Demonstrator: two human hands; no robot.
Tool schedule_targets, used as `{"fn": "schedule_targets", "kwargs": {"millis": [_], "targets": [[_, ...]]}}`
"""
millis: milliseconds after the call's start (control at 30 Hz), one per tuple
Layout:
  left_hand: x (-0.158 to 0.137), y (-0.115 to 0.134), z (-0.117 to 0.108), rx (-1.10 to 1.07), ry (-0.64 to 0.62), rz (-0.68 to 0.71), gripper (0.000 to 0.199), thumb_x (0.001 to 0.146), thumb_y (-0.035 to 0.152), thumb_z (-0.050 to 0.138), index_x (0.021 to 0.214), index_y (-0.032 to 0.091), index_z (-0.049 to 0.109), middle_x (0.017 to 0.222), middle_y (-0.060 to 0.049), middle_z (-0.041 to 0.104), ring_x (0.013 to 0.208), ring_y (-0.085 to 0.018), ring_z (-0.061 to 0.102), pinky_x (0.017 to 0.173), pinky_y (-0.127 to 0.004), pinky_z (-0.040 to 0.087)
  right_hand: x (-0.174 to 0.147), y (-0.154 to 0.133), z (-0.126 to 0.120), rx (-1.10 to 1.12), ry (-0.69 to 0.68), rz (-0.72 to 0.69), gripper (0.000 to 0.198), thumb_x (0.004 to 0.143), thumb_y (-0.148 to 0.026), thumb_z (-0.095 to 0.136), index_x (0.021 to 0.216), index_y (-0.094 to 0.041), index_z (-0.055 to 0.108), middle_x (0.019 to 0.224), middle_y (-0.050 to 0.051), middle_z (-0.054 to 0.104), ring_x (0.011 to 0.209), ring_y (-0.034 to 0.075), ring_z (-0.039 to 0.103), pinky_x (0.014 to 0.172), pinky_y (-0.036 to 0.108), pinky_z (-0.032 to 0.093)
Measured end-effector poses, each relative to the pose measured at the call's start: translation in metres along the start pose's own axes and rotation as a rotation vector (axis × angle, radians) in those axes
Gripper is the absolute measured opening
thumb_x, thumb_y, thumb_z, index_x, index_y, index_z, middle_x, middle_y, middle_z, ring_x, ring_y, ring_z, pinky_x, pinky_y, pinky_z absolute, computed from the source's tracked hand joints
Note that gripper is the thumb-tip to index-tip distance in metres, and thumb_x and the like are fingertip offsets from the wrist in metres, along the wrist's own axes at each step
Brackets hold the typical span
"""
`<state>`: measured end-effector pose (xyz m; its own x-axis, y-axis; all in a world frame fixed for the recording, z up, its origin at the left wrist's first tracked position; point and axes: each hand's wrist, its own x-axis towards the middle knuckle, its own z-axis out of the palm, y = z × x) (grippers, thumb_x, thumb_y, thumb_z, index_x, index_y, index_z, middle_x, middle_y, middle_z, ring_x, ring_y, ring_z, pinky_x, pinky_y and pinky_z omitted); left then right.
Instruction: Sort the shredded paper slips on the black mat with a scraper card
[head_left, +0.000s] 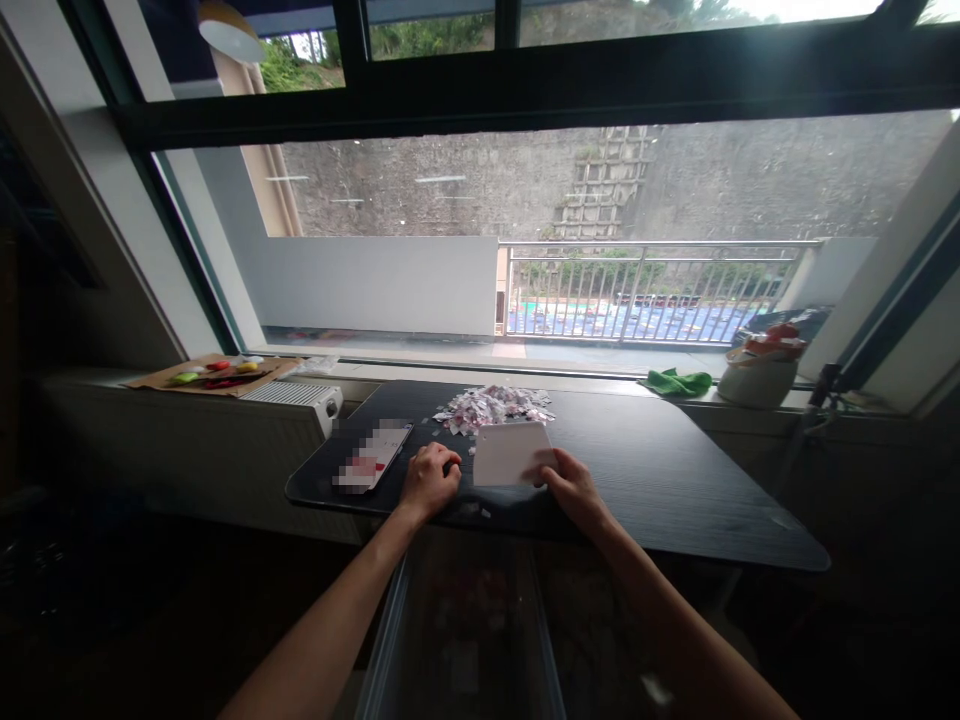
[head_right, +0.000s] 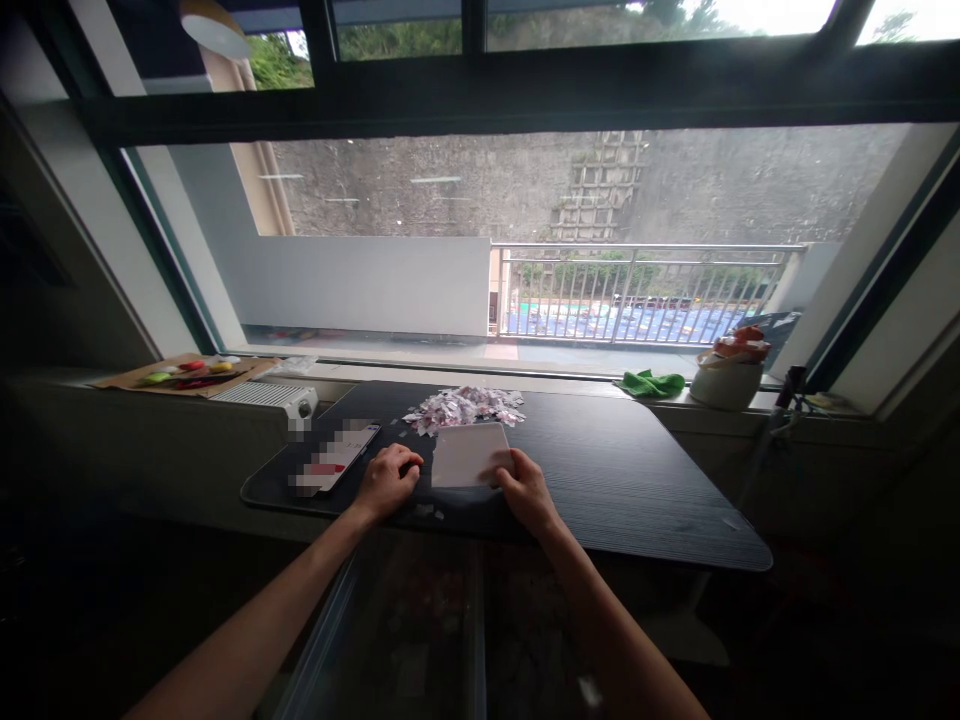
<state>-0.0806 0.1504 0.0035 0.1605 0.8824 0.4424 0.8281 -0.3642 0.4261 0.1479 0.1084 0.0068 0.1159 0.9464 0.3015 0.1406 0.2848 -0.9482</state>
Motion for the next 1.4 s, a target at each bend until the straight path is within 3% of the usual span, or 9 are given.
{"fn": "schedule_targets", "kwargs": {"millis": [333,533,867,967,1167,1267,1400], "targets": [[-0.001,0.002,-0.002,0.015,-0.010,-0.014,0.018,0.075,0.017,0.051,0.081,0.020,0.068,0.091,-0.005,0.064,0.093,-0.020,0.057,0.087,-0.034,0.043,-0.003,0.003,-0.001,0.053,-0.145,0.029,0.017,0.066,-0.022,0.057,0.079,-0.017,0.064,0.070,-0.001,0.065,0.061,0.014,0.059,0.058,0.026,0.049],[0.000,0.002,-0.001,0.020,-0.009,-0.007,0.019,0.075,0.017,0.050,0.081,0.020,0.068,0.090,-0.004,0.064,0.091,-0.020,0.057,0.086,-0.034,0.043,-0.004,0.000,-0.001,0.076,-0.128,0.012,0.016,0.066,-0.025,0.060,0.079,-0.017,0.064,0.067,-0.001,0.064,0.059,0.013,0.058,0.056,0.026,0.048],[0.000,0.002,0.000,0.050,0.008,-0.006,0.020,0.074,0.017,0.049,0.081,0.020,0.068,0.091,-0.005,0.065,0.091,-0.021,0.058,0.084,-0.034,0.044,-0.005,-0.008,0.000,0.094,-0.218,0.044,0.023,0.061,-0.030,0.067,0.080,-0.017,0.066,0.071,0.001,0.066,0.064,0.016,0.060,0.061,0.029,0.049],[0.000,0.001,0.000,0.050,0.015,0.005,0.019,0.074,0.017,0.050,0.080,0.021,0.068,0.090,-0.005,0.065,0.090,-0.021,0.058,0.082,-0.033,0.044,-0.005,-0.008,-0.002,0.110,-0.181,0.056,0.021,0.061,-0.030,0.064,0.077,-0.017,0.066,0.067,0.000,0.064,0.059,0.014,0.056,0.056,0.026,0.047],[0.001,-0.001,0.002,0.012,0.006,0.010,0.018,0.075,0.017,0.051,0.080,0.020,0.068,0.088,-0.004,0.064,0.091,-0.020,0.057,0.085,-0.034,0.043,-0.003,-0.001,-0.005,-0.001,0.120,0.033,0.019,0.062,-0.030,0.053,0.070,-0.016,0.063,0.063,0.000,0.060,0.058,0.014,0.053,0.053,0.025,0.043],[0.001,0.000,0.001,0.009,0.003,0.013,0.018,0.075,0.017,0.051,0.081,0.020,0.068,0.089,-0.005,0.064,0.091,-0.020,0.057,0.085,-0.034,0.043,-0.003,-0.001,-0.004,-0.047,0.108,0.035,0.019,0.062,-0.029,0.051,0.070,-0.016,0.063,0.065,0.001,0.061,0.060,0.015,0.054,0.055,0.026,0.044],[0.000,0.001,0.000,0.014,0.006,0.006,0.017,0.075,0.017,0.051,0.080,0.020,0.067,0.089,-0.005,0.064,0.091,-0.020,0.057,0.085,-0.035,0.043,-0.005,-0.004,-0.003,-0.024,-0.014,0.035,0.018,0.061,-0.030,0.054,0.069,-0.016,0.063,0.062,-0.001,0.060,0.057,0.013,0.052,0.052,0.024,0.042]]}}
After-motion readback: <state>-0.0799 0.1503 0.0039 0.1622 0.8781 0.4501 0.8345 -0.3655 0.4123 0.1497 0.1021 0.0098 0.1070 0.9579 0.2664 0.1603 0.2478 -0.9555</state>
